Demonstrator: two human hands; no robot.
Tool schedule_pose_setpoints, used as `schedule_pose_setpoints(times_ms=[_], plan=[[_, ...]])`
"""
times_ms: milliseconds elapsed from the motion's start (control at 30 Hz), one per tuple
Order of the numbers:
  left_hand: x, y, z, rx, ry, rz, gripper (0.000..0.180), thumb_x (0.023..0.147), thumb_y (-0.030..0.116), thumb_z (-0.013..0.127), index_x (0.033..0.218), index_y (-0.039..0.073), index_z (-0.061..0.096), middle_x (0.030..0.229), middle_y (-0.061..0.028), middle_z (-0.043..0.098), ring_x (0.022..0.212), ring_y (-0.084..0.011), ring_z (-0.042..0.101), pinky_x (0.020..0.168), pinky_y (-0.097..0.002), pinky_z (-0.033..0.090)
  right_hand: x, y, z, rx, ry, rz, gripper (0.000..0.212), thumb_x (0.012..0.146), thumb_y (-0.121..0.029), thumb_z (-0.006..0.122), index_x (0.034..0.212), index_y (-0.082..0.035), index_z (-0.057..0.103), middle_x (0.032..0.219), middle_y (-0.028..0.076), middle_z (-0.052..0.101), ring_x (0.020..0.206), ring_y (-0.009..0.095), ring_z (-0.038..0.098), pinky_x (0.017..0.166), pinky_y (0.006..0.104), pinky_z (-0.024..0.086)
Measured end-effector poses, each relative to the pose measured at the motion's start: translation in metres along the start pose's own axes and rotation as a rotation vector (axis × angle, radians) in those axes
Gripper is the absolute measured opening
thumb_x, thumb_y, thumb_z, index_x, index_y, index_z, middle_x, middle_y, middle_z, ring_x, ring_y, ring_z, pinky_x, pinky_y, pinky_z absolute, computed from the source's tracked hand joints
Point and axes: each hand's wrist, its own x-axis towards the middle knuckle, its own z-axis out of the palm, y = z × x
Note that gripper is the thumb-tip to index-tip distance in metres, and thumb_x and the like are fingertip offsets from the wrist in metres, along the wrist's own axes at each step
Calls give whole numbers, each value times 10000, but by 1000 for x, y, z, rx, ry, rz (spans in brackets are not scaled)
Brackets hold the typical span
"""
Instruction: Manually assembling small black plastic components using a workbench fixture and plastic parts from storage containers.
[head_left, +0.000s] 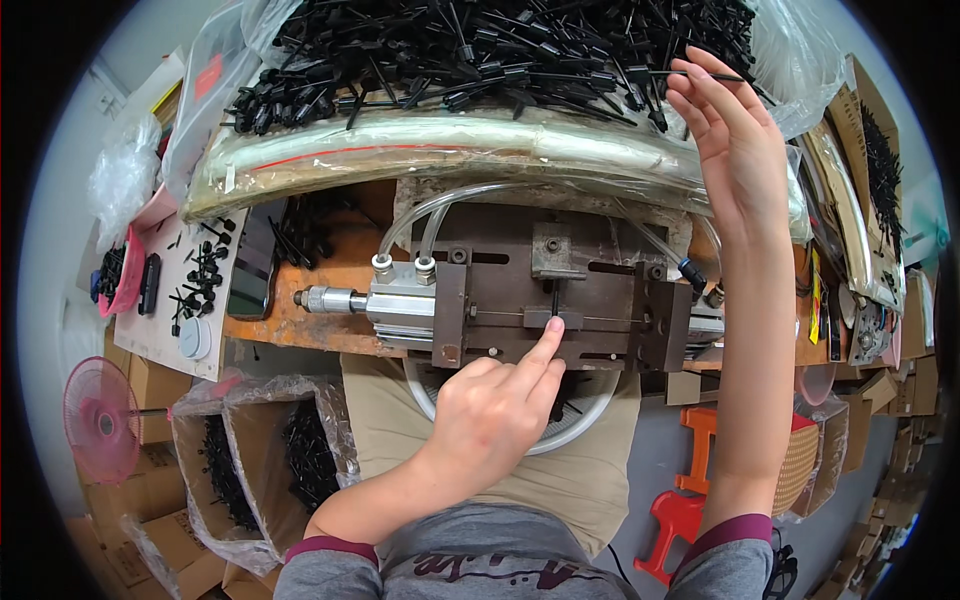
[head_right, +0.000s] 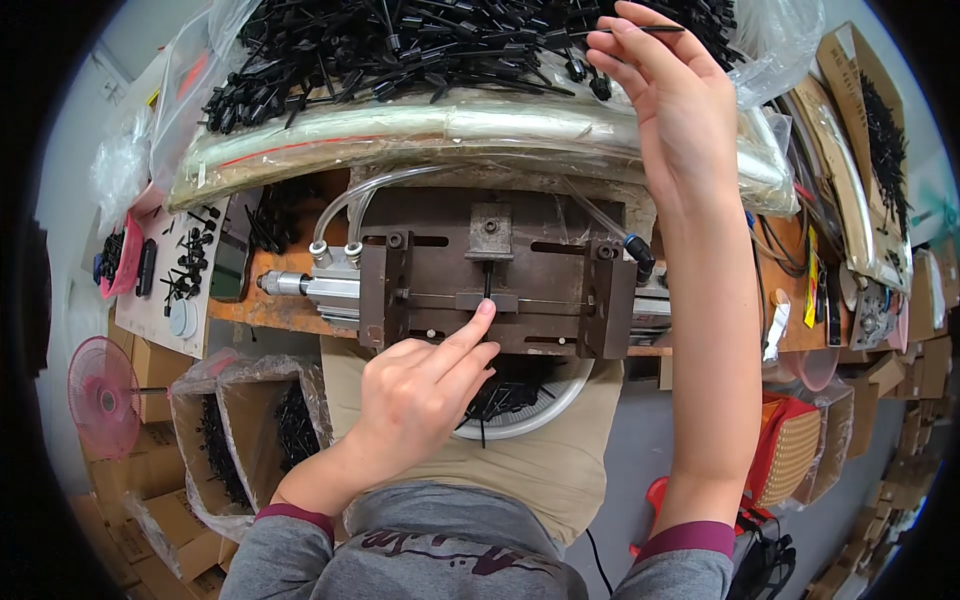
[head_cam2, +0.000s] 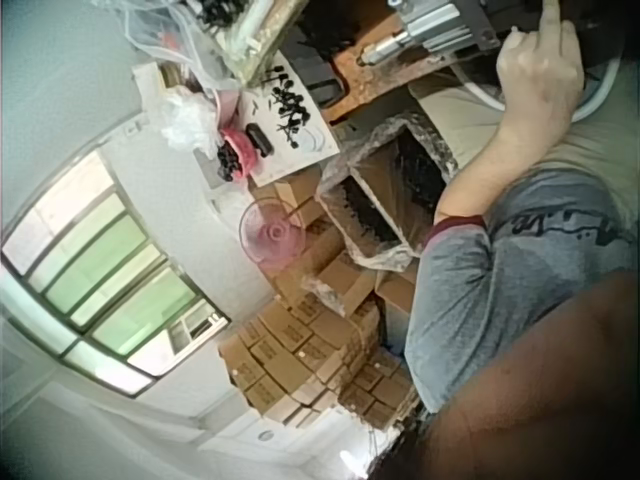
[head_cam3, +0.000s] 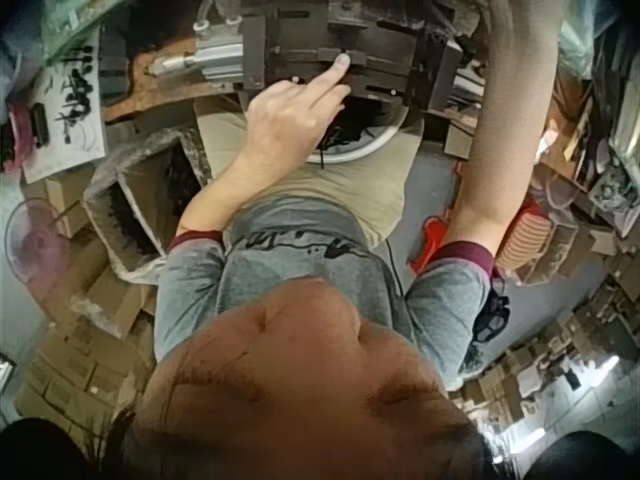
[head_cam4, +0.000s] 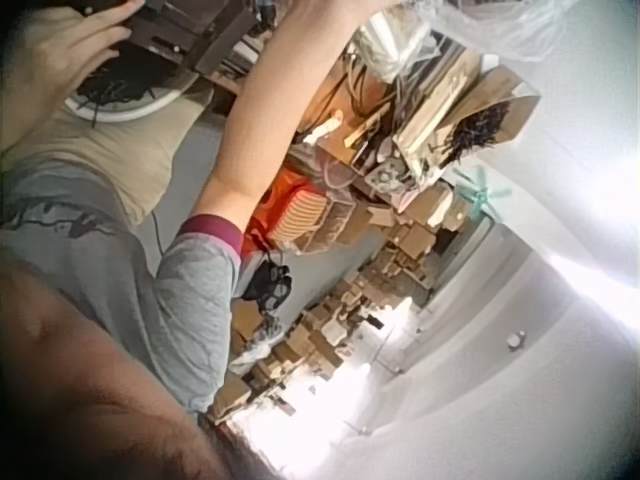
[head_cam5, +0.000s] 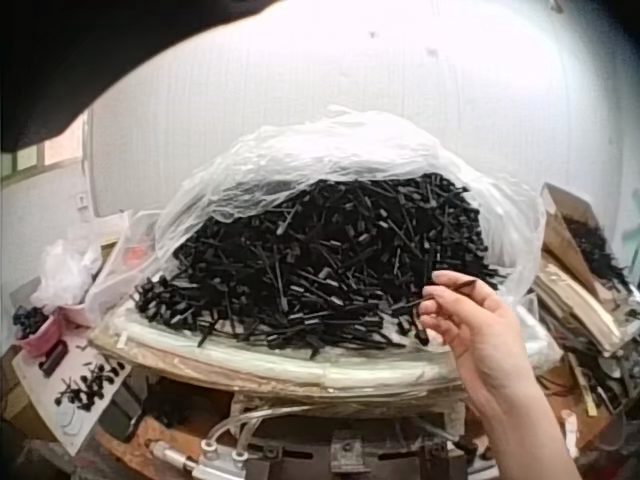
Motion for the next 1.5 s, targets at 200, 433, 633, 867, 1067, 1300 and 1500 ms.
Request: schedule_pose_setpoints(times_ms=[200, 433, 633, 867, 1067, 1300, 1500], plan=[[1, 2, 0, 26, -21, -15, 236, 685, 95, 784, 905, 42, 716, 1238, -130, 658, 548, -173, 592, 557, -263, 486, -52, -25, 20, 36, -26, 81, 176, 929, -123, 656, 1012, 31, 641, 889, 73, 680, 743, 110, 652, 675, 252, 519], [2, 0, -10, -125, 0, -49, 300, 689, 102, 803, 965, 36, 706, 1188, -119, 679, 643, -192, 651, 595, -276, 519, -127, -37, 21, -74, -93, 316, 98, 889, -67, 694, 910, 23, 663, 770, 62, 667, 563, 93, 601, 541, 211, 476], [-9, 14, -25, -491, 212, -40, 354, 688, 31, 814, 1022, 22, 698, 1071, -138, 705, 786, -220, 703, 648, -302, 565, -180, -24, 24, 52, -126, 517, 93, 847, 6, 723, 841, 33, 634, 771, 80, 679, 584, 86, 623, 518, 204, 486], [-22, 19, -34, -545, 101, 30, 328, 693, 27, 814, 1011, 35, 736, 963, -82, 703, 751, -196, 689, 620, -284, 559, -205, -20, 20, 168, -106, 541, 112, 913, -58, 659, 920, 53, 643, 791, 127, 679, 577, 114, 629, 533, 225, 501], [-29, 15, -36, -584, 17, 56, 340, 691, 42, 819, 1023, 56, 748, 997, -82, 691, 770, -189, 690, 643, -285, 569, -201, -16, 17, 204, -147, 574, 221, 975, -134, 583, 1041, 64, 655, 806, 154, 678, 571, 131, 625, 533, 241, 508], [-29, 15, -35, -571, 68, 64, 368, 662, 35, 817, 1023, 46, 747, 1149, -134, 679, 848, -220, 708, 714, -296, 594, -202, -15, 24, 268, -81, 620, 193, 968, -122, 594, 998, 60, 651, 813, 153, 686, 589, 145, 648, 546, 246, 528], [-34, 14, -36, -547, 26, 51, 357, 656, 11, 809, 1006, 25, 742, 1189, -141, 671, 825, -215, 706, 707, -282, 586, -208, -9, 23, 189, -123, 571, 164, 971, -93, 584, 976, 59, 645, 816, 153, 691, 594, 145, 654, 551, 244, 533]])
